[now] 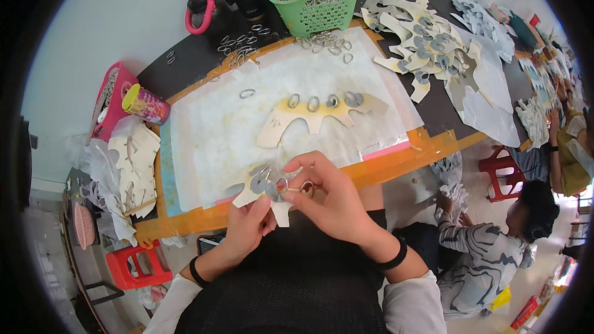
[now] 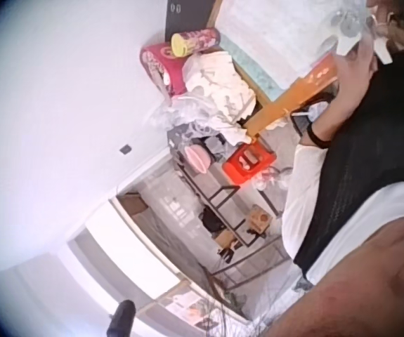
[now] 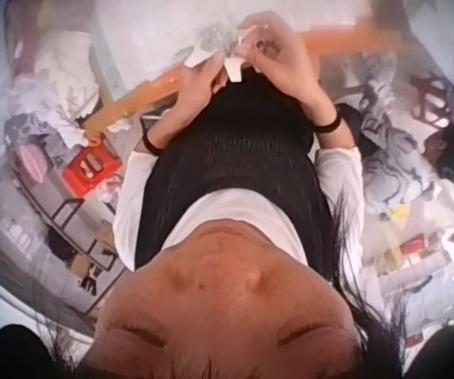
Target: Manually inserting metal eyelets into pre-punched holes on a shoe upper component.
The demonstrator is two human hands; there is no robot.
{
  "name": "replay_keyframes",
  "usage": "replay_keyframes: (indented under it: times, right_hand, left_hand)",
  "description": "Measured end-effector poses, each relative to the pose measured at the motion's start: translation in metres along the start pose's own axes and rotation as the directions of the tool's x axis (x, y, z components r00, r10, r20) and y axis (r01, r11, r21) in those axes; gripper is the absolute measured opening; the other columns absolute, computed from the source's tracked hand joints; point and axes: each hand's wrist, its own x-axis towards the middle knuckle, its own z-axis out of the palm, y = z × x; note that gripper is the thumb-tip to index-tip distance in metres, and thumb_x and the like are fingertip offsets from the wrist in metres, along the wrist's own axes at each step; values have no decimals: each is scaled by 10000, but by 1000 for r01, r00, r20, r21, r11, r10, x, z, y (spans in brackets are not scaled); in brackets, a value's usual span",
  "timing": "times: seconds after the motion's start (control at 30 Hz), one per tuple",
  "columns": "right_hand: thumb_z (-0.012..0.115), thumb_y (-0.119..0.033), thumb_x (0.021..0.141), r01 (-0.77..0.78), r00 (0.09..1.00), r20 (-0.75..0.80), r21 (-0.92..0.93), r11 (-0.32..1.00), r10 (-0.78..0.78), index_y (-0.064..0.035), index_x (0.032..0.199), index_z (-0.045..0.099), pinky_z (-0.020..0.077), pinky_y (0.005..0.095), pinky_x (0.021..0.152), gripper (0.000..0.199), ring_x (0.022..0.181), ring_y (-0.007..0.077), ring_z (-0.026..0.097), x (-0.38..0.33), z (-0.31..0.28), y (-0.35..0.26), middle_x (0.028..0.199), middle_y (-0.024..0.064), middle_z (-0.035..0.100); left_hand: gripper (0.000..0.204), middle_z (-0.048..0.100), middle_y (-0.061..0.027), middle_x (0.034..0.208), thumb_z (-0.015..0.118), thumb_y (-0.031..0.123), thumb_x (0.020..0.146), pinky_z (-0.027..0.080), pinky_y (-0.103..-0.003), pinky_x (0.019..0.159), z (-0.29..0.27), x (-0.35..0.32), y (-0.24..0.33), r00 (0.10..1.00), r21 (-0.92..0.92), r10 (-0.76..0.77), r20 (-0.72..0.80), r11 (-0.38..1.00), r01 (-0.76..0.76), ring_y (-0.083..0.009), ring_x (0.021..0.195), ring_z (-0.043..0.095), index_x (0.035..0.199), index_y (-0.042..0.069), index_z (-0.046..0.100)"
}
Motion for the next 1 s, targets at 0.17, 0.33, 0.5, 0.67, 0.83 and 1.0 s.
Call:
replay_keyframes:
  times: [0.17, 0.33, 0.5, 0.67, 0.83, 1.0]
  right_hand:
    - [604, 27, 874, 42, 998, 34, 91, 995, -45, -61, 1179, 440, 422, 215, 723, 357, 796, 43, 527, -5, -4, 9, 816, -11, 574]
    - [591, 22, 882, -1, 995, 91, 321, 947, -30, -68, 1203, 411, 413, 216, 763, 378, 811, 42, 517, 3, -4, 19, 820, -12, 568]
    - [627, -31, 880, -1, 999, 32, 307, 952, -10, -55, 1178, 460, 432, 218, 790, 343, 849, 45, 530, 5, -6, 24, 837, -12, 581]
    - [691, -112, 835, 11, 1000, 8, 47, 999, -12, -5, 894, 628, 447, 237, 622, 138, 678, 58, 533, 8, -6, 28, 737, 4, 601]
    - [679, -107, 856, 16, 997, 82, -72, 997, -11, 5, 881, 650, 434, 211, 620, 118, 709, 39, 544, 16, 0, 27, 775, 3, 623]
    - [668, -102, 857, 43, 992, 119, 48, 998, -48, 8, 878, 657, 415, 193, 601, 112, 696, 23, 535, 12, -4, 27, 744, -9, 623]
  left_hand:
    - [231, 575, -12, 724, 592, 176, 935, 344, -197, 429, 3, 7, 6, 992, 159, 124, 27, 979, -127, -47, 499, 448, 1085, 1, 580]
    - [216, 599, -25, 748, 596, 156, 929, 365, -194, 435, -2, 8, -2, 997, -71, 82, -12, 994, -83, -57, 513, 479, 1049, -23, 599]
    - [180, 624, -40, 767, 587, 124, 925, 378, -201, 435, -3, 10, 3, 973, 127, 229, 19, 965, -230, -55, 522, 502, 1015, -31, 609]
    - [137, 618, -31, 728, 583, 83, 917, 383, -195, 442, -5, 16, -7, 932, 360, 362, -2, 870, -337, -50, 519, 505, 982, -35, 607]
    - [143, 623, -56, 735, 581, 76, 915, 389, -199, 434, -16, 8, -9, 875, 413, 479, -69, 812, -411, -60, 516, 517, 988, -47, 586]
    - [229, 650, -132, 936, 570, 84, 915, 499, -254, 565, -16, 11, -9, 942, -67, 322, -96, 942, -329, -148, 667, 610, 1102, -41, 527]
